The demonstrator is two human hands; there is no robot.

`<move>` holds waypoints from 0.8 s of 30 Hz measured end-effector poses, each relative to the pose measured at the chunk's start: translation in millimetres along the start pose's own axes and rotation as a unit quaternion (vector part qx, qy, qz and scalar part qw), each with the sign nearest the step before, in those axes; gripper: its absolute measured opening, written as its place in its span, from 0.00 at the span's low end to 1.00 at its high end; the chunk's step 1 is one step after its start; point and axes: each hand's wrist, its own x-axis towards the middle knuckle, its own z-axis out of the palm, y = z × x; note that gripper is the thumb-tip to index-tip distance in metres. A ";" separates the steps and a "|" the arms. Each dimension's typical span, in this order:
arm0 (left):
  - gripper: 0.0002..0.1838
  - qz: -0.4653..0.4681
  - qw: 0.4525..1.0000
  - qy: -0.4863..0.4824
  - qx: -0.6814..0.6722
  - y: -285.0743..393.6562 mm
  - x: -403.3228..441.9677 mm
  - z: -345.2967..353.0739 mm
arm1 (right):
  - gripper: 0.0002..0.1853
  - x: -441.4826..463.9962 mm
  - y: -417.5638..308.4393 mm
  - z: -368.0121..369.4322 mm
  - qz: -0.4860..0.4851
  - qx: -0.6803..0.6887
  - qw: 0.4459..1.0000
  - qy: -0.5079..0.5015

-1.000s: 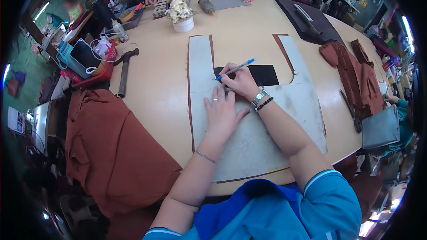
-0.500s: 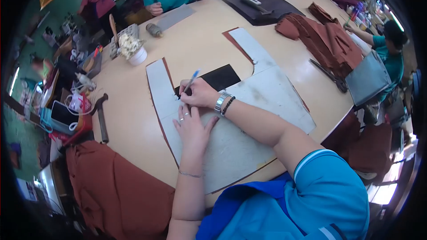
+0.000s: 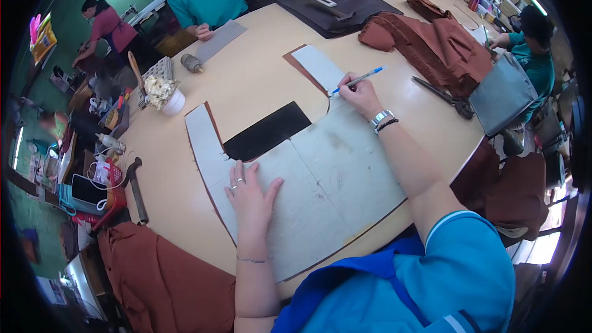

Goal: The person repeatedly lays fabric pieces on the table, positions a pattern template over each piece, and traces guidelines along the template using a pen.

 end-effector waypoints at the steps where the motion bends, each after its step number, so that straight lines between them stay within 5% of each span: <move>1: 0.35 -0.002 1.000 -0.002 -0.003 0.3 0.1 0.0 | 0.07 -1.3 -2.8 0.5 0.003 -0.010 1.000 -0.009; 24: 0.35 -0.003 1.000 -0.005 -0.009 1.8 -2.2 -0.9 | 0.09 -3.8 -10.4 0.0 0.012 -0.084 0.995 -0.045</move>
